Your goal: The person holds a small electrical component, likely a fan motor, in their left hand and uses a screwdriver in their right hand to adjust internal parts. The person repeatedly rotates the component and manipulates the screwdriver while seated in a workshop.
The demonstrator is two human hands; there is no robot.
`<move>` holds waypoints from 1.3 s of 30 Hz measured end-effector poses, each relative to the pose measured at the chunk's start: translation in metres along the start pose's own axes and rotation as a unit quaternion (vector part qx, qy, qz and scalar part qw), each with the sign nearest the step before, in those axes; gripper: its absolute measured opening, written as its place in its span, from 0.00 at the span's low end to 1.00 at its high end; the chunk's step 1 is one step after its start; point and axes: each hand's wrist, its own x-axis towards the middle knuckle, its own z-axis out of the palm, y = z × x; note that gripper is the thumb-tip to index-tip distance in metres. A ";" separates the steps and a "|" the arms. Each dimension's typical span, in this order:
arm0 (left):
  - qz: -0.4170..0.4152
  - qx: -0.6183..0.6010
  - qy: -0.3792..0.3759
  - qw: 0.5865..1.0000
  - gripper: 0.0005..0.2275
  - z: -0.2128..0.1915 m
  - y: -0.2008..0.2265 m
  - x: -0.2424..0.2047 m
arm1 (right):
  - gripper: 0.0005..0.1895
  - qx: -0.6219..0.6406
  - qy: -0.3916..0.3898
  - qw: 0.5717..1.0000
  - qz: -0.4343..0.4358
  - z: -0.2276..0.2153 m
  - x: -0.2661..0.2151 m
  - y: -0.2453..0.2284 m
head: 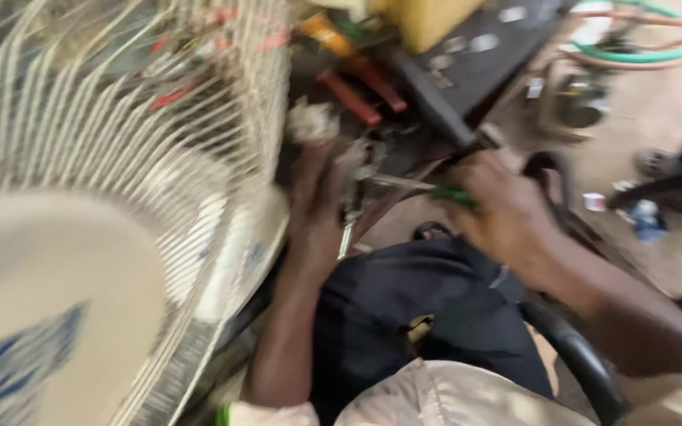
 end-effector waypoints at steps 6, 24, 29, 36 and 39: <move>0.000 0.039 -0.019 0.999 0.42 -0.003 -0.001 -0.001 | 0.17 -0.028 0.094 0.975 -0.199 0.003 0.004 0.009; -0.022 0.059 -0.109 0.992 0.33 0.009 0.009 0.018 | 0.16 0.043 0.151 0.987 -0.044 0.055 -0.047 0.017; -0.037 0.191 -0.143 0.970 0.35 -0.021 0.016 0.006 | 0.15 0.172 0.162 0.967 0.094 0.067 -0.098 0.028; -0.059 0.196 -0.166 0.965 0.37 -0.024 0.021 0.005 | 0.14 0.170 0.165 0.958 0.158 0.065 -0.156 0.036; -0.048 0.173 -0.158 0.971 0.36 -0.015 0.022 0.012 | 0.14 0.164 0.146 0.958 0.183 0.062 -0.165 0.041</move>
